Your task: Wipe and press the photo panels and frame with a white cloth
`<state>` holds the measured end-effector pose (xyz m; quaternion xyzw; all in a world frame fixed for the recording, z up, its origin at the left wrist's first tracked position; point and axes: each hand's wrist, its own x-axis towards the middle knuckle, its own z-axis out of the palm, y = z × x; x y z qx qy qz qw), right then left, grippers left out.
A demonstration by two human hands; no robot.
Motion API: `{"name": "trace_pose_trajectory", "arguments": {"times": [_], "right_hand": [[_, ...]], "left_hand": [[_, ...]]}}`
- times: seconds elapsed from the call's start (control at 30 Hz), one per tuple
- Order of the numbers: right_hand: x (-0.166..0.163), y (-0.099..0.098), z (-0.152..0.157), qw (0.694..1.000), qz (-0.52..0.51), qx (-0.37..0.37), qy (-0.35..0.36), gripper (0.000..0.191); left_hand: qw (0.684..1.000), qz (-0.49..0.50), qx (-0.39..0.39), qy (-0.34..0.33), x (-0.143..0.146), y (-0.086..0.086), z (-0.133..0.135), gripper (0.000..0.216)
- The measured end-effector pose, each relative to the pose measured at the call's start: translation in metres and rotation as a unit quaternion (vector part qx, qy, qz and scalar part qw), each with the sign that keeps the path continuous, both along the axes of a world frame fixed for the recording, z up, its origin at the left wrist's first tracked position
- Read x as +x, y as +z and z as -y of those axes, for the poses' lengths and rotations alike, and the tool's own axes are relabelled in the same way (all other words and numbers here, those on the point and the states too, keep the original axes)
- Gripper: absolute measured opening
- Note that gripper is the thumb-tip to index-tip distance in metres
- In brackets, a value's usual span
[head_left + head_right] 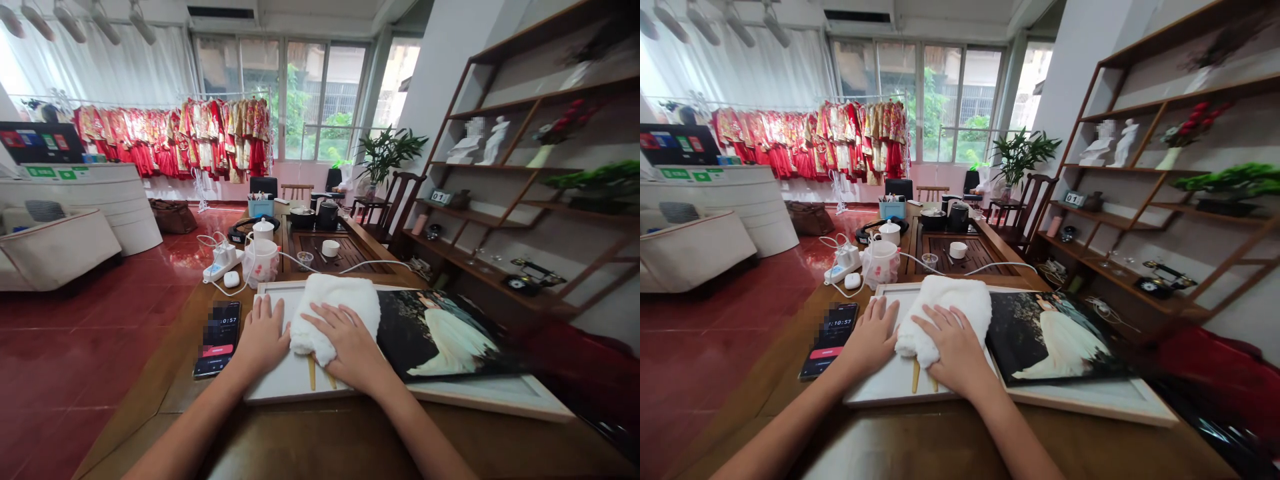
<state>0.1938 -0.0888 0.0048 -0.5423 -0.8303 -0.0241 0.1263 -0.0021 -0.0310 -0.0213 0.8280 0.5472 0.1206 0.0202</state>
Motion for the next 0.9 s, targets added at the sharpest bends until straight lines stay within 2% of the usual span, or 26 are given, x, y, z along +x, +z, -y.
{"name": "trace_pose_trajectory", "arguments": {"times": [0.37,0.57,0.73,0.9], "right_hand": [[0.003,-0.009,0.049,1.000,0.013,-0.001,0.016,0.076],[0.003,-0.003,0.026,1.000,0.021,-0.013,0.006,0.076],[0.001,0.002,0.001,1.000,0.010,-0.003,-0.004,0.066],[0.000,-0.001,0.009,1.000,0.011,0.000,-0.006,0.069]], "left_hand": [[0.999,0.023,0.023,0.002,0.000,-0.004,-0.001,0.055],[1.000,0.016,0.019,0.007,0.000,-0.005,-0.001,0.056],[1.000,0.009,0.014,0.002,0.000,-0.003,-0.001,0.056],[1.000,0.010,0.015,0.003,-0.001,-0.003,-0.001,0.055]]}}
